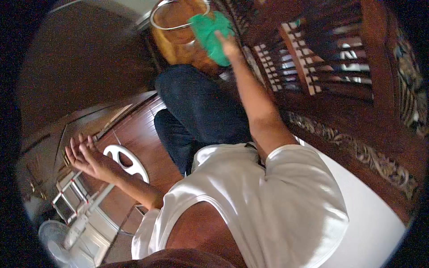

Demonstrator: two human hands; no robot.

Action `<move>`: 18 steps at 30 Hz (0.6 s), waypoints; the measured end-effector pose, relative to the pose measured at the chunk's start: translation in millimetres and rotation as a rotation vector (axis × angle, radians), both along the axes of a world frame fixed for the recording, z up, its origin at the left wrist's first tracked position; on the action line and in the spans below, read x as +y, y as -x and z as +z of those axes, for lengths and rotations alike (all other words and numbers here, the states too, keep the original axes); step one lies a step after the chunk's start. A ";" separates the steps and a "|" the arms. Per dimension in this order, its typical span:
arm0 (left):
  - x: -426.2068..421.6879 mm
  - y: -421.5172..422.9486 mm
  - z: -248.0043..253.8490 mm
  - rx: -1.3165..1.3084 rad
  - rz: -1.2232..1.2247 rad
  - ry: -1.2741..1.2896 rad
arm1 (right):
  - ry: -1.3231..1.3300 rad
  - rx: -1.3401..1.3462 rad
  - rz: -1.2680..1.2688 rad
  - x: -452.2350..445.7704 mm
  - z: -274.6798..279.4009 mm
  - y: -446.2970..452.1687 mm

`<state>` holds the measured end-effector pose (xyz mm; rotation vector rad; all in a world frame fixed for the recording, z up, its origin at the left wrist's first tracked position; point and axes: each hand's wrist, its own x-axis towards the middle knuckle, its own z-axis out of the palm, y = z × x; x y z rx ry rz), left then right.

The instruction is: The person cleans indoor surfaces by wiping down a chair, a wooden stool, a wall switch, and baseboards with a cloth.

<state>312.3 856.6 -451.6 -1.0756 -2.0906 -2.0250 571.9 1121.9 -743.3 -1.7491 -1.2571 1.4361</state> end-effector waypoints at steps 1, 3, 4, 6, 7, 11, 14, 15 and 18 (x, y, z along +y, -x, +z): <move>3.5 -1.6 -0.5 0.023 0.003 0.005 | 0.102 0.152 0.001 7.7 27.5 -8.1; 11.2 -0.1 -2.8 0.075 -0.001 0.105 | 0.129 0.209 -0.043 60.5 -76.4 -17.9; 15.5 -3.0 -6.2 0.062 0.018 0.142 | 0.115 0.258 -0.066 68.1 -115.8 -23.8; 23.1 -9.0 -8.0 0.116 0.034 0.195 | -0.150 -0.104 0.062 52.3 -126.6 -12.9; 23.0 -5.7 -13.2 0.232 0.074 0.276 | -0.275 -0.253 0.154 24.1 -119.1 -15.9; 24.4 -2.8 -14.4 0.350 0.129 0.416 | -0.042 -0.081 0.025 -44.2 -78.7 -14.7; 27.6 -7.8 -10.6 0.375 0.146 0.475 | 0.143 -0.067 0.054 -12.4 -80.5 -20.3; 29.4 -10.7 -8.9 0.370 0.143 0.478 | 0.139 -0.020 0.042 3.1 -87.9 -24.1; 27.8 -8.7 -10.8 0.451 0.217 0.565 | 0.125 0.110 0.040 46.0 -112.4 -25.8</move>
